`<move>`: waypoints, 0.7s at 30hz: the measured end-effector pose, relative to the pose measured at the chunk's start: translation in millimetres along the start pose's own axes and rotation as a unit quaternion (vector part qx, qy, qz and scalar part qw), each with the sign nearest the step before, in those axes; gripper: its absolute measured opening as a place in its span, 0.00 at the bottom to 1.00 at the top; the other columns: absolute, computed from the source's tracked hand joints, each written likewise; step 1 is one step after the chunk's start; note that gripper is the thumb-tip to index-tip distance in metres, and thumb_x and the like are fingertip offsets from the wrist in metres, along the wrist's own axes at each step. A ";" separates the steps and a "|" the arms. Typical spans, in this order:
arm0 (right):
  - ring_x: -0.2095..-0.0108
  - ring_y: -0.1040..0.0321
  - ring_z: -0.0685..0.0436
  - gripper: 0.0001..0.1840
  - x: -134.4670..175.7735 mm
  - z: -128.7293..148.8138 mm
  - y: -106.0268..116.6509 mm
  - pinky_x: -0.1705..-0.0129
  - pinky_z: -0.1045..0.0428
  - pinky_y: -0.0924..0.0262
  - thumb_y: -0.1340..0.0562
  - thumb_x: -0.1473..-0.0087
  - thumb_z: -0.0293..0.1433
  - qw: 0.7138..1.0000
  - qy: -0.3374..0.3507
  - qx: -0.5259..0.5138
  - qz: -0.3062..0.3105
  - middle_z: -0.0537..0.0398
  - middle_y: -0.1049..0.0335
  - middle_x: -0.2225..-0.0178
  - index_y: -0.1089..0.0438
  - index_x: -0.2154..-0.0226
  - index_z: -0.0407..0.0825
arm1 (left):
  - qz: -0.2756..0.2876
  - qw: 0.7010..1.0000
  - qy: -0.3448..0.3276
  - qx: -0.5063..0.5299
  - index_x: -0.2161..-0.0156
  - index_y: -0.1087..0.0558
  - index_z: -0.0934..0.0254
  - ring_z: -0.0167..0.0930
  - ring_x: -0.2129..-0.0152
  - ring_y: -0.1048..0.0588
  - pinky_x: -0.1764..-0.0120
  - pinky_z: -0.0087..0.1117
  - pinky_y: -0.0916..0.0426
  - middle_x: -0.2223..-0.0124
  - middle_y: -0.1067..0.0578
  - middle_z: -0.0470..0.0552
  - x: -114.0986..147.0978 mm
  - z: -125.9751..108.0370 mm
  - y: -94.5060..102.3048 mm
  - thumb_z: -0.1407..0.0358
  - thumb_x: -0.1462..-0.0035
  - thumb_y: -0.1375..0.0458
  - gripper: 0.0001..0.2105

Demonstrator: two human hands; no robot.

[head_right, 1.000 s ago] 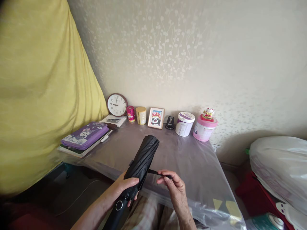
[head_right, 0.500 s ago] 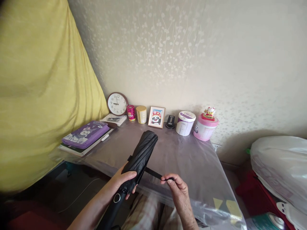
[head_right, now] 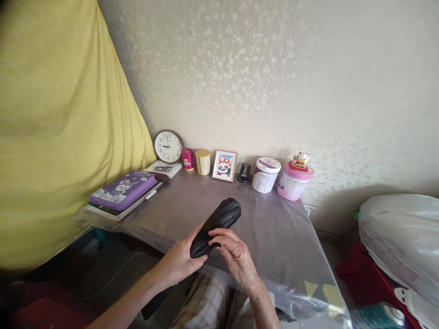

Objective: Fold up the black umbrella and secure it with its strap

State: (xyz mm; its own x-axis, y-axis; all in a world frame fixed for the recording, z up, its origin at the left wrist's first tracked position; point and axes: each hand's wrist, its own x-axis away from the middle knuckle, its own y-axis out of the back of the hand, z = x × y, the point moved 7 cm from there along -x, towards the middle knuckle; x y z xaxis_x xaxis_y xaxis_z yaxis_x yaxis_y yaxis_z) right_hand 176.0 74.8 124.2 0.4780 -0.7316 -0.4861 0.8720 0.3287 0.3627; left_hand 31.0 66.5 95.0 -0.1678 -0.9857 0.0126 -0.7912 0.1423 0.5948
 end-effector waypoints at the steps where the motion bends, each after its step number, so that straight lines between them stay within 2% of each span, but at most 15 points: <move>1: 0.53 0.40 0.46 0.13 0.4 -0.7 -1.0 0.51 0.51 0.45 0.49 0.42 0.27 1.000 0.002 0.007 0.004 0.50 0.37 0.53 0.31 0.60 0.51 | -0.001 0.999 -0.002 -0.033 0.38 0.50 0.60 0.33 0.71 0.28 0.68 0.28 0.37 0.66 0.27 0.52 -0.4 0.9 -0.8 0.63 0.52 0.45 0.35; 7: 0.62 0.37 0.49 0.11 -1.0 -10.8 -7.5 0.57 0.54 0.43 0.49 0.41 0.30 0.999 -0.024 0.036 0.004 0.52 0.33 0.64 0.32 0.62 0.49 | -0.008 0.981 -0.006 -0.193 0.37 0.56 0.58 0.39 0.63 0.28 0.65 0.32 0.38 0.60 0.28 0.55 -0.2 6.8 -8.2 0.61 0.50 0.48 0.36; 11: 0.65 0.38 0.51 0.11 -2.5 -17.3 -10.7 0.62 0.56 0.42 0.47 0.42 0.30 0.999 -0.039 0.020 -0.016 0.51 0.36 0.64 0.30 0.60 0.49 | -0.008 0.964 -0.001 -0.267 0.37 0.58 0.57 0.39 0.65 0.28 0.65 0.33 0.38 0.60 0.29 0.55 0.7 7.8 -11.5 0.63 0.50 0.49 0.36; 17: 0.65 0.37 0.52 0.12 -4.3 -21.1 -14.5 0.64 0.57 0.41 0.46 0.43 0.29 0.998 -0.043 0.038 -0.025 0.52 0.38 0.65 0.30 0.60 0.50 | -0.023 0.953 -0.006 -0.303 0.37 0.58 0.56 0.38 0.69 0.28 0.68 0.33 0.39 0.62 0.30 0.53 0.8 7.0 -15.0 0.64 0.50 0.50 0.36; 21: 0.73 0.37 0.54 0.08 -5.0 -30.0 -15.2 0.69 0.57 0.40 0.43 0.45 0.32 0.994 -0.082 0.042 -0.051 0.54 0.36 0.68 0.31 0.64 0.47 | -0.024 0.951 -0.007 -0.307 0.37 0.57 0.58 0.37 0.68 0.29 0.67 0.33 0.39 0.61 0.30 0.54 0.1 10.0 -17.9 0.65 0.51 0.49 0.36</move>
State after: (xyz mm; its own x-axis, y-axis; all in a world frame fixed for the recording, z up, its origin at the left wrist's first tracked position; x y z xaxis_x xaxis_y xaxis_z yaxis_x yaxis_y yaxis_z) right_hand 163.6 91.4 97.3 0.3571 -0.8484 -0.3908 0.9004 0.2013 0.3857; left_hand 39.3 64.8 76.3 -0.1518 -0.9878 -0.0344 -0.3056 0.0137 0.9521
